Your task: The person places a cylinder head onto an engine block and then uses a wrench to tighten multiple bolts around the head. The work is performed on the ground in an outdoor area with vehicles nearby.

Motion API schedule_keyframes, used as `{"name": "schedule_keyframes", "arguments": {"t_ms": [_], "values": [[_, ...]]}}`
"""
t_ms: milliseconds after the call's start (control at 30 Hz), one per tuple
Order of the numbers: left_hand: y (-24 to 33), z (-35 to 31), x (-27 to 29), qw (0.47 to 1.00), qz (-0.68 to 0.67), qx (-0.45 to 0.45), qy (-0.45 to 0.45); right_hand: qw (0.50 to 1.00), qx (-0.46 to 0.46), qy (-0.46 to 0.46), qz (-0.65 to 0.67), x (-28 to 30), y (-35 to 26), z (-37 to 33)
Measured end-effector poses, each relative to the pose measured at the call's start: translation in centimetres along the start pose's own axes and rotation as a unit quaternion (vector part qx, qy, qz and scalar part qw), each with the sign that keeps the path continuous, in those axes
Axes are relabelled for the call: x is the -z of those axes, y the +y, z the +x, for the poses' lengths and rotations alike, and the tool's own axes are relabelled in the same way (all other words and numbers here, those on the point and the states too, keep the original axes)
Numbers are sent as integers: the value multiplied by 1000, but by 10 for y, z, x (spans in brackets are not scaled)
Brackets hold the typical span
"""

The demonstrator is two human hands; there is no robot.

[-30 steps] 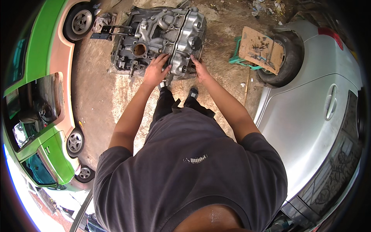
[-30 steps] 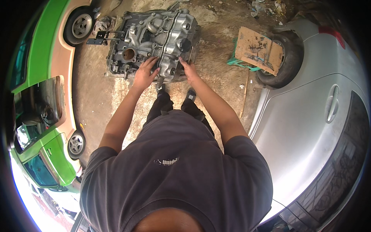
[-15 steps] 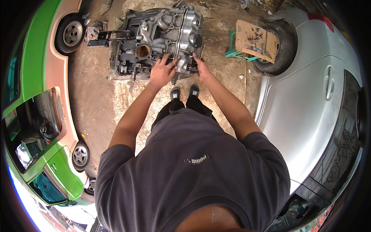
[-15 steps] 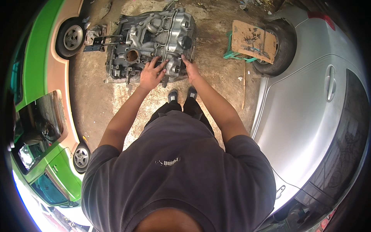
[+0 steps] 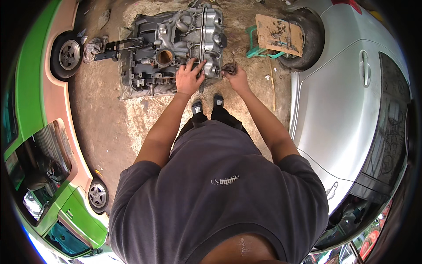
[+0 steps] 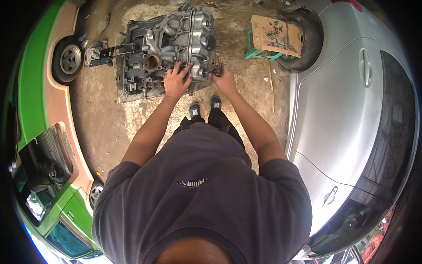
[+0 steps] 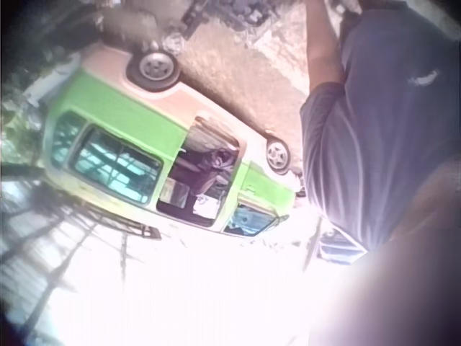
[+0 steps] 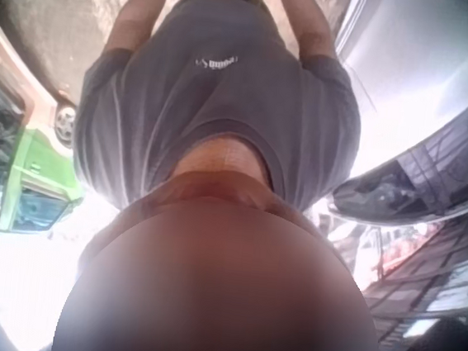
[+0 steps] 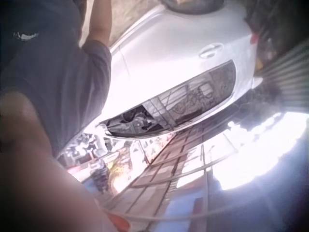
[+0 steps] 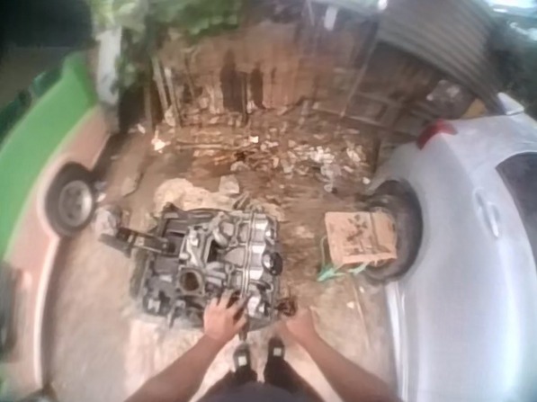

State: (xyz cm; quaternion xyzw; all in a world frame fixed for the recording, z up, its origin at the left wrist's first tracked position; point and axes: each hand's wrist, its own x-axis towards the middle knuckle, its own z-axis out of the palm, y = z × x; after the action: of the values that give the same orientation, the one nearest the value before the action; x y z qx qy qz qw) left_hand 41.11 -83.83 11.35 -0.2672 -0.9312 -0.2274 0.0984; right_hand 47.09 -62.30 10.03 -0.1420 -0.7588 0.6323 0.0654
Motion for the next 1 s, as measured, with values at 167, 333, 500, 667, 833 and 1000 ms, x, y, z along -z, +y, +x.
{"name": "schedule_keyframes", "arguments": {"t_ms": [167,333,500,667,833,1000], "values": [[0,0,-1,1000,-8,3,-2,996,34,-21,-85,-2,-5,1],[-1,-1,0,1000,-14,3,-4,985,45,-37,-160,-1,-6,10],[-1,-1,-1,1000,-9,16,-25,993,43,-27,-107,-2,-13,9],[-1,-1,-3,1000,-22,9,-7,997,-9,-28,-73,-3,-15,7],[-3,-2,-6,1000,-15,7,-3,989,-4,-32,-145,22,0,5],[-3,-2,-8,1000,-11,9,7,974,-21,-89,-209,44,22,-4]]}}
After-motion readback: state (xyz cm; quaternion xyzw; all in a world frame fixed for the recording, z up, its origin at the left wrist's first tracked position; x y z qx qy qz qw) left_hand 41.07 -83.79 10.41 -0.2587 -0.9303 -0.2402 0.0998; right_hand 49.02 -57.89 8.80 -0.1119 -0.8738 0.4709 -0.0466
